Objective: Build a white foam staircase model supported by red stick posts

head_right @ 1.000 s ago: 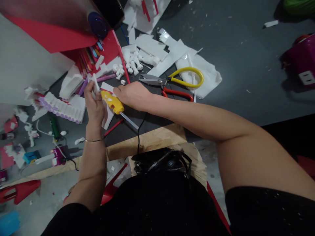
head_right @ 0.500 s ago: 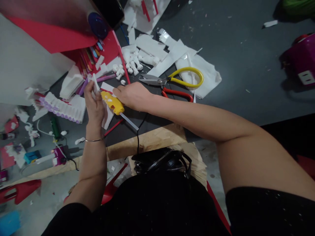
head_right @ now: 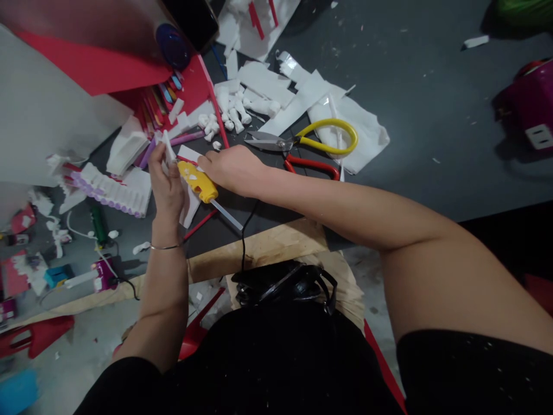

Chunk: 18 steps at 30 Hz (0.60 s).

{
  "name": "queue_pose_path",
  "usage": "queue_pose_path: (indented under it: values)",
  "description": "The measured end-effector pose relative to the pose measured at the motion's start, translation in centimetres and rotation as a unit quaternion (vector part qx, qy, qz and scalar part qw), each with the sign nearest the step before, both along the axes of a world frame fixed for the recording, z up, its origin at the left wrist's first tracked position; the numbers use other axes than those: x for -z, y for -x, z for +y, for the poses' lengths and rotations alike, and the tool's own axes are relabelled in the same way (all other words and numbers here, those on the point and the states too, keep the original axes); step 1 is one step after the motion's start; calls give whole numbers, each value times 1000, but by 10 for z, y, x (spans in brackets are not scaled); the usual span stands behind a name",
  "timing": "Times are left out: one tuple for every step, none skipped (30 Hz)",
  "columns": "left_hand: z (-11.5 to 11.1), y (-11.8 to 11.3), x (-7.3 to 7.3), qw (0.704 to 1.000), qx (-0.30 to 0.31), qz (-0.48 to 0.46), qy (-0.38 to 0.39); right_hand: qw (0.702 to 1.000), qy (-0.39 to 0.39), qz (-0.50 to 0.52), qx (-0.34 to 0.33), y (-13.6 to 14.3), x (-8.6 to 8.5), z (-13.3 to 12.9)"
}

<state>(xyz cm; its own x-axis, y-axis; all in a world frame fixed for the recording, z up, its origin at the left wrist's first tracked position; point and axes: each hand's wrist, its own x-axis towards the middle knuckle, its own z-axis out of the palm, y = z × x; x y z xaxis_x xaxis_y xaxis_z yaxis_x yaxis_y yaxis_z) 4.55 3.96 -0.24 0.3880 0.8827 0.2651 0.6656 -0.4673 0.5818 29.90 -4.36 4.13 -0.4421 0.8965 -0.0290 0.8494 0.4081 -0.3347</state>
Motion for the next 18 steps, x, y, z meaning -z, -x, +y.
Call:
queue_pose_path:
  values:
    - [0,0,0,1000,-1,-3,1,1000,1,-2,-2,0,0,0]
    - [0,0,1,1000,-3,-9,3,1000,-2,-1,-3,0,0,0]
    - [0,0,1,1000,-5,-15,6,1000,-6,3,-4,0,1,-1]
    - [-1,0,1,1000,-6,-19,8,1000,-11,6,-3,-1,1,-1]
    - [-1,0,1,1000,-5,-20,9,1000,-15,9,-1,-1,2,-1]
    - [-2,0,1,1000,-2,-17,9,1000,-15,10,1,-2,2,-1]
    - [-2,0,0,1000,0,-13,7,1000,-11,10,1,-2,2,-1]
    - [-2,0,0,1000,3,-7,3,1000,-6,7,0,-3,2,-2]
    - [-3,-1,0,1000,4,-3,-2,1000,-1,5,-2,-3,2,-2]
    - [-3,-1,0,1000,5,0,-6,1000,2,4,-3,-4,2,-2]
    - [-3,-1,0,1000,5,2,-12,1000,3,4,-3,-4,2,-2]
    - [-3,-1,0,1000,4,2,-16,1000,0,6,-2,-5,1,-2]
    - [-4,-2,0,1000,2,1,-20,1000,-5,10,1,-5,1,-2]
    - [-4,-2,0,1000,0,2,-24,1000,-11,14,4,-5,0,-2]
    - [-4,-3,1,1000,0,4,-29,1000,-15,15,6,-5,0,-2]
    - [-4,-3,1,999,1,7,-32,1000,-18,14,4,-5,-1,-2]
    - [-4,-3,1,999,1,8,-34,1000,-19,11,0,-4,-2,-3]
    - [-3,-3,1,999,0,9,-35,1000,-18,6,-5,-4,-3,-3]
